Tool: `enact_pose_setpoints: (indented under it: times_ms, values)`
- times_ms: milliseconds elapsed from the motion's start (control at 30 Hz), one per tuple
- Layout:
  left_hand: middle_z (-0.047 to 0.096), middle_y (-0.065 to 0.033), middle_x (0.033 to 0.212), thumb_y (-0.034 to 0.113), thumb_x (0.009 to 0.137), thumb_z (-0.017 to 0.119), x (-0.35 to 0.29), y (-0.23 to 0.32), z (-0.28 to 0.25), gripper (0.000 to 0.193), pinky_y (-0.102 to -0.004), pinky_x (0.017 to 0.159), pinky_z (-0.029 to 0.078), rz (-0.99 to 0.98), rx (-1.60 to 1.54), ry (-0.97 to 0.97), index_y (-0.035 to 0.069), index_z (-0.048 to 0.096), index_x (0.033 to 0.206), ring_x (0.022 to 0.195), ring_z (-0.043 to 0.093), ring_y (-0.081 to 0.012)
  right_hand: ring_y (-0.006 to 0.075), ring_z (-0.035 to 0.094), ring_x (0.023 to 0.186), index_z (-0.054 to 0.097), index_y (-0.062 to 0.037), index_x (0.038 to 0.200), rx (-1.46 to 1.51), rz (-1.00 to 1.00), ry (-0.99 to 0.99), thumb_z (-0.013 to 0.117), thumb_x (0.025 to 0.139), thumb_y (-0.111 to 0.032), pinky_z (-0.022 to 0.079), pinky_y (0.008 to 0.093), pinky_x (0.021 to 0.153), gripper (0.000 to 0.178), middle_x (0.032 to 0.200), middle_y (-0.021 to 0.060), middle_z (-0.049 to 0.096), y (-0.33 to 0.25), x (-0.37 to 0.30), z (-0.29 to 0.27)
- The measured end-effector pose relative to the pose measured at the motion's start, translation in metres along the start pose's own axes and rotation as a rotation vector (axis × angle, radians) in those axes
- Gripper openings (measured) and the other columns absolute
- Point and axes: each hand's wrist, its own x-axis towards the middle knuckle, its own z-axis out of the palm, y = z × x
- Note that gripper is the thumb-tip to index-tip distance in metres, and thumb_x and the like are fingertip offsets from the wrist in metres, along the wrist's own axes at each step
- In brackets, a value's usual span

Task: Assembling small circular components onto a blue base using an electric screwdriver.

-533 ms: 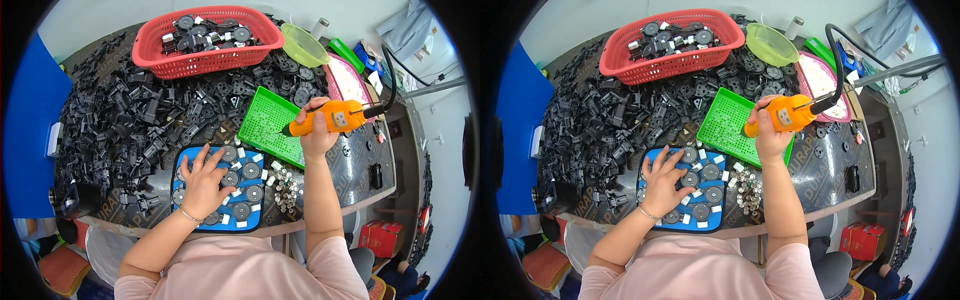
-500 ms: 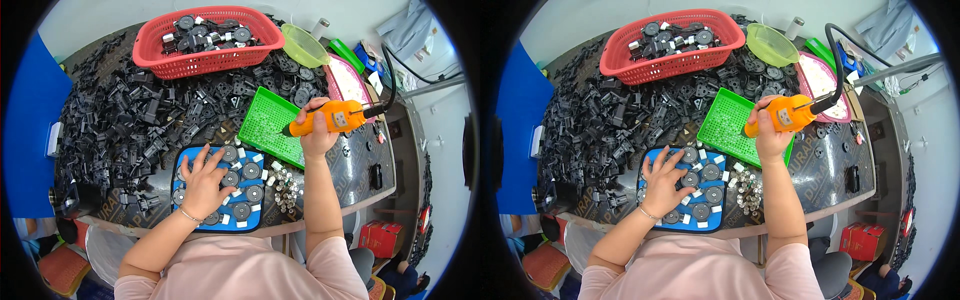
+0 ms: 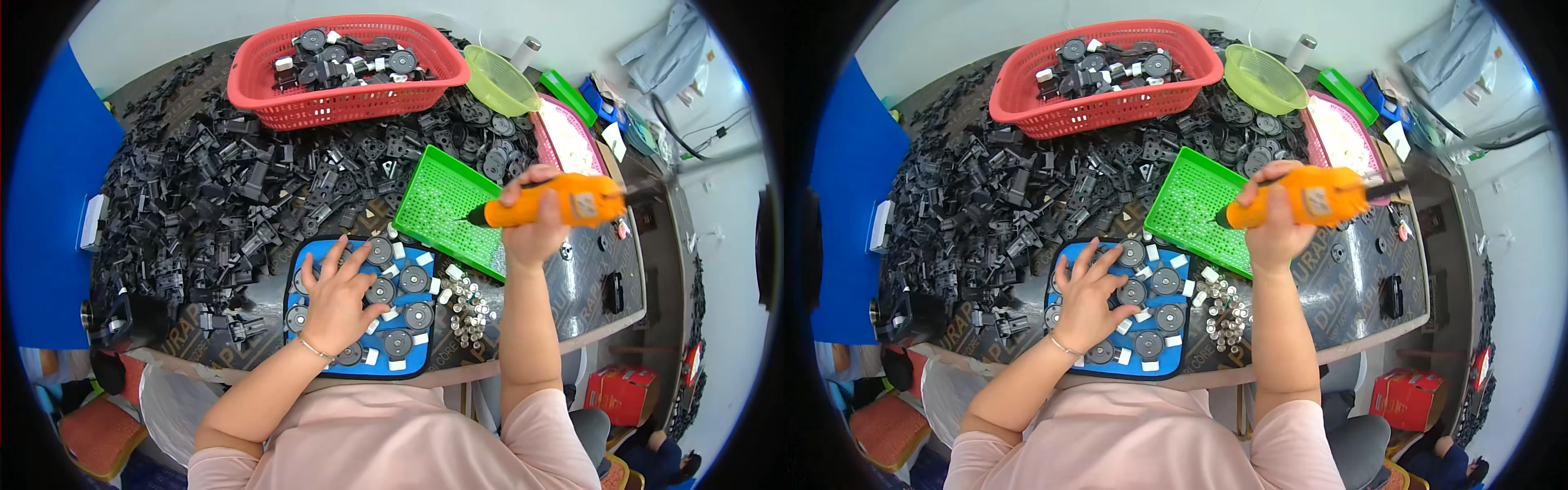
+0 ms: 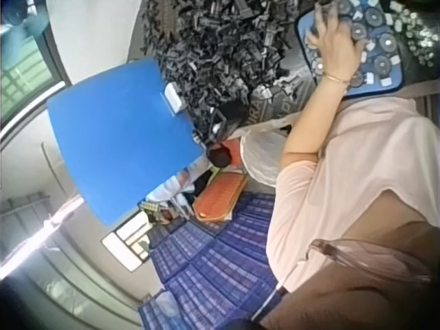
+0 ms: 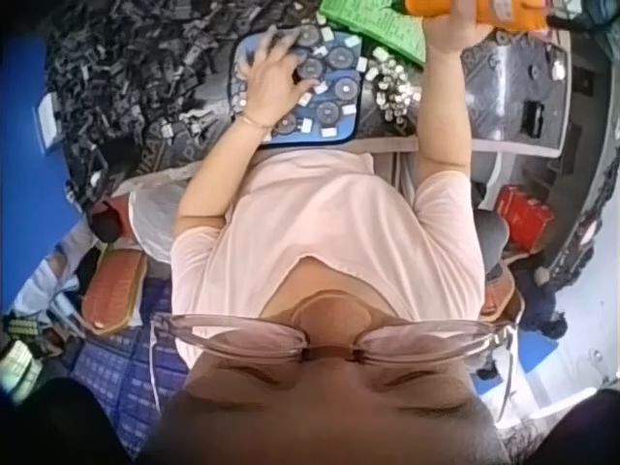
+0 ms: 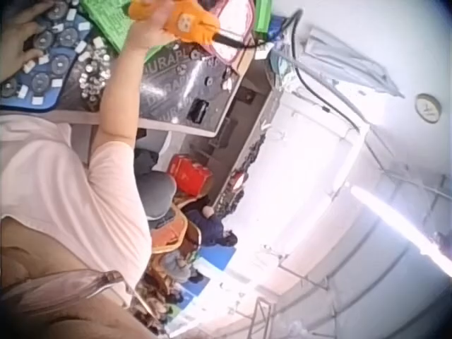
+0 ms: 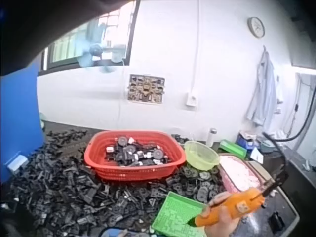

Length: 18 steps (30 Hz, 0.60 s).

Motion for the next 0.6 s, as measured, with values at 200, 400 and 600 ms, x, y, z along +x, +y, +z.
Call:
enact_pose_setpoints:
  times_ms: [200, 400, 600]
  values:
    - [0.05, -0.0044, 0.134, 0.028, 0.054, 0.084, 0.0, -0.003, -0.001, 0.039, -0.0576, 0.105, 0.01, -0.006, -0.008, 0.014, 0.009, 0.069, 0.086, 0.134, 0.032, -0.031, 0.0177, 0.056, 0.061, 0.05, -0.001, 0.096, 0.215, 0.129, -0.411, 0.062, 0.085, -0.038, 0.048, 0.029, 0.055, 0.04, 0.088, 0.0106, 0.048, -0.045, -0.039, 0.051]
    - [0.049, -0.0048, 0.134, 0.028, 0.055, 0.084, 0.001, -0.007, 0.008, 0.038, -0.06, 0.104, 0.011, 0.038, 0.048, 0.065, 0.009, 0.069, 0.084, 0.134, 0.03, -0.0289, 0.0138, 0.058, 0.065, 0.051, -0.0027, 0.096, 0.02, 0.171, -0.609, 0.067, 0.083, -0.039, 0.048, 0.0259, 0.058, 0.042, 0.089, 0.0099, 0.048, -0.022, -0.069, 0.066]
    - [0.05, -0.0039, 0.134, 0.028, 0.055, 0.084, 0.001, -0.008, 0.007, 0.036, -0.0596, 0.104, 0.011, 0.015, 0.051, 0.045, 0.012, 0.069, 0.083, 0.135, 0.03, -0.0282, 0.0134, 0.058, 0.066, 0.052, -0.0039, 0.096, 0.054, 0.218, -0.652, 0.068, 0.082, -0.036, 0.048, 0.0252, 0.061, 0.038, 0.091, 0.0094, 0.049, -0.011, -0.072, 0.073]
